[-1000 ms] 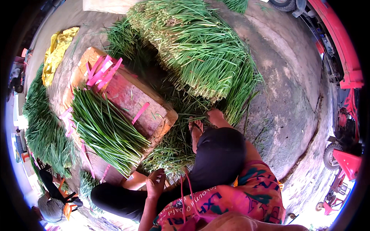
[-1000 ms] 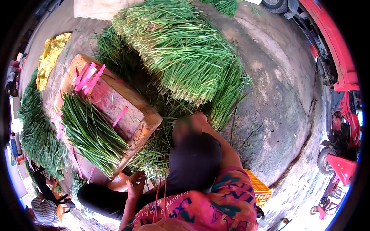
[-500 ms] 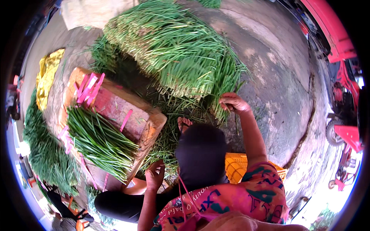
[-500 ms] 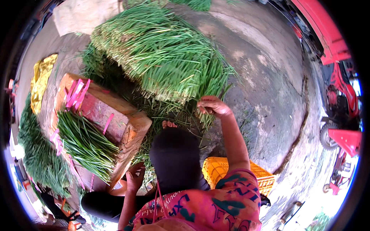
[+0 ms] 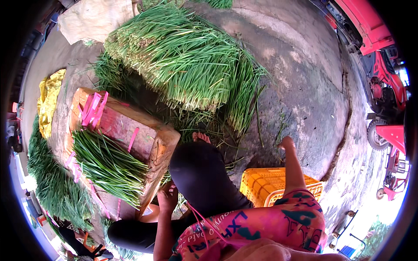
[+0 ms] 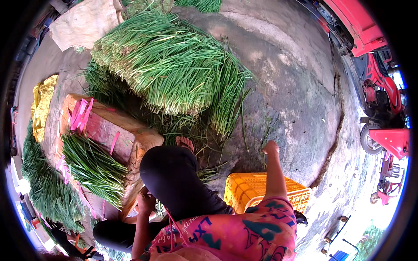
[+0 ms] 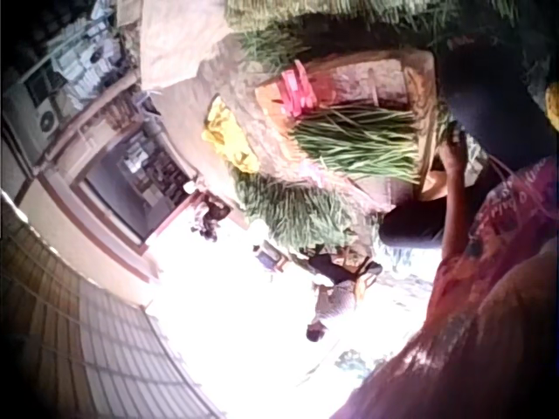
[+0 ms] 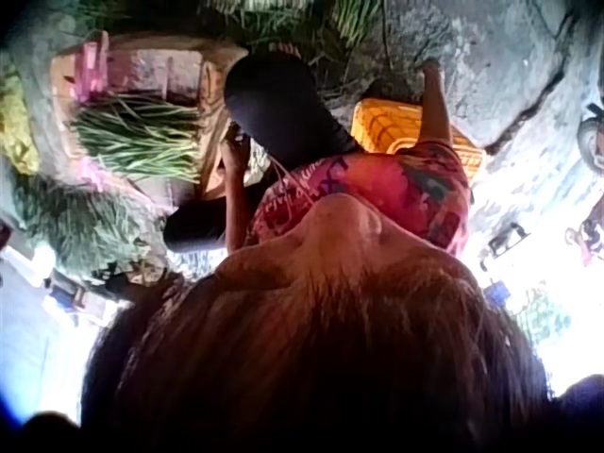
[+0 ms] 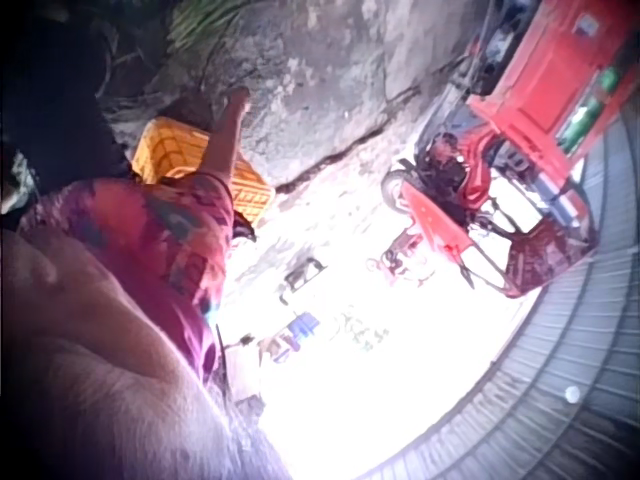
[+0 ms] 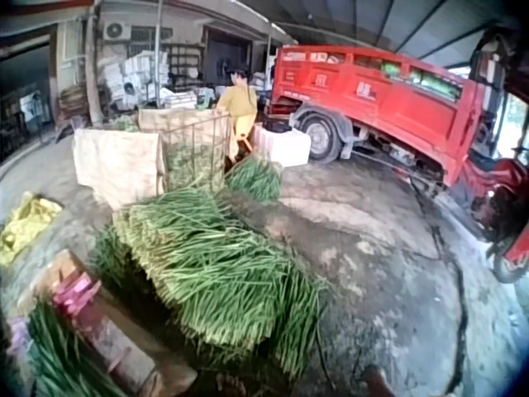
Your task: The person bundles green stalks by hand, gathering them into groups and securing them with pink ties while sitting on the floor.
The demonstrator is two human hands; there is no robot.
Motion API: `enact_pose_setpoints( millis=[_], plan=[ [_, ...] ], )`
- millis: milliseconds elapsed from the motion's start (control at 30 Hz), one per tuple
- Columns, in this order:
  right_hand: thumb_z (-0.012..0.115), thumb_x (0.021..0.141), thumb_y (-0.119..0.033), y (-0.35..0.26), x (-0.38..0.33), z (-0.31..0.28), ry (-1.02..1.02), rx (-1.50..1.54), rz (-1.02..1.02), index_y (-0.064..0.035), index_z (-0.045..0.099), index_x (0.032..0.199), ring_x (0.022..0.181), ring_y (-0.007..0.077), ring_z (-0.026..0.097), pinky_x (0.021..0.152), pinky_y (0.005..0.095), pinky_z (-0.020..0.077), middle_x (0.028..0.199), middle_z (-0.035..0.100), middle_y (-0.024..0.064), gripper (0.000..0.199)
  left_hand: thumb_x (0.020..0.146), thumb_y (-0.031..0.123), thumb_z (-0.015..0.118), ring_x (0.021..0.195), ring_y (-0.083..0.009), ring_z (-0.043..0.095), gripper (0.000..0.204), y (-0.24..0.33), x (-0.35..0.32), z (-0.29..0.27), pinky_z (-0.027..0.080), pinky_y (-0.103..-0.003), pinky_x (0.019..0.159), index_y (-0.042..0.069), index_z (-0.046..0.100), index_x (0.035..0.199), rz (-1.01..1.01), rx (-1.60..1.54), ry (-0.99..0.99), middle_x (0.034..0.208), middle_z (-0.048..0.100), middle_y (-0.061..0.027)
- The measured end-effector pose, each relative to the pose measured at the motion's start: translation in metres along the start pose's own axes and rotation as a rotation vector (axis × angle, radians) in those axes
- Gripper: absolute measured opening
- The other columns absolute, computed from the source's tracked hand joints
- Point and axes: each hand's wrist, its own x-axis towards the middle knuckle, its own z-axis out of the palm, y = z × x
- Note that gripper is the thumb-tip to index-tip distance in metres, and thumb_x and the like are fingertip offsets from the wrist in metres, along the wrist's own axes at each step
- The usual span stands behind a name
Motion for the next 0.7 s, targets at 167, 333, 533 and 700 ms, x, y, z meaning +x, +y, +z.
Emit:
enact_pose_setpoints(
  millis=[167,333,533,700],
  plan=[
    [0.072,0.058,-0.055,-0.134,0.011,-0.014,-0.082,0.953,0.047,0.0051,0.021,0.132,0.112,0.0332,0.045,0.090,0.0393,0.0392,0.121,0.044,0.0239,0.108,0.074,0.001,0.053,0.061,-0.0139,0.058,0.018,-0.005,-0.001,0.009,0.045,-0.024,0.053,0.002,0.060,0.091,-0.073,-0.003,0.011,0.072,0.061,-0.0079],
    [0.072,0.053,-0.059,-0.238,0.027,-0.020,-0.067,0.978,0.193,-0.0065,-0.004,0.137,0.123,0.0373,0.028,0.097,0.0469,0.0314,0.135,0.023,0.0246,0.125,0.073,0.001,0.055,0.062,-0.0208,0.060,0.019,-0.020,0.001,0.013,0.047,-0.029,0.053,0.004,0.060,0.091,0.097,0.073,0.058,0.073,0.060,-0.0110],
    [0.076,0.059,-0.041,-0.306,0.013,-0.036,0.109,0.773,0.323,-0.0129,-0.005,0.138,0.125,0.0353,0.024,0.093,0.0497,0.0336,0.138,0.015,0.0214,0.117,0.071,0.000,0.058,0.059,-0.0189,0.059,0.023,-0.031,-0.005,0.017,0.046,-0.028,0.051,0.002,0.060,0.093,0.033,0.047,0.067,0.076,0.061,-0.0107],
    [0.075,0.063,-0.030,-0.305,0.017,-0.030,0.206,0.627,0.338,-0.0120,0.003,0.139,0.108,0.0301,0.040,0.084,0.0451,0.0408,0.120,0.038,0.0158,0.106,0.071,0.001,0.058,0.058,-0.0183,0.059,0.024,-0.029,-0.002,0.017,0.046,-0.028,0.050,0.002,0.060,0.095,0.006,0.133,0.045,0.078,0.062,-0.0105]
  ],
)
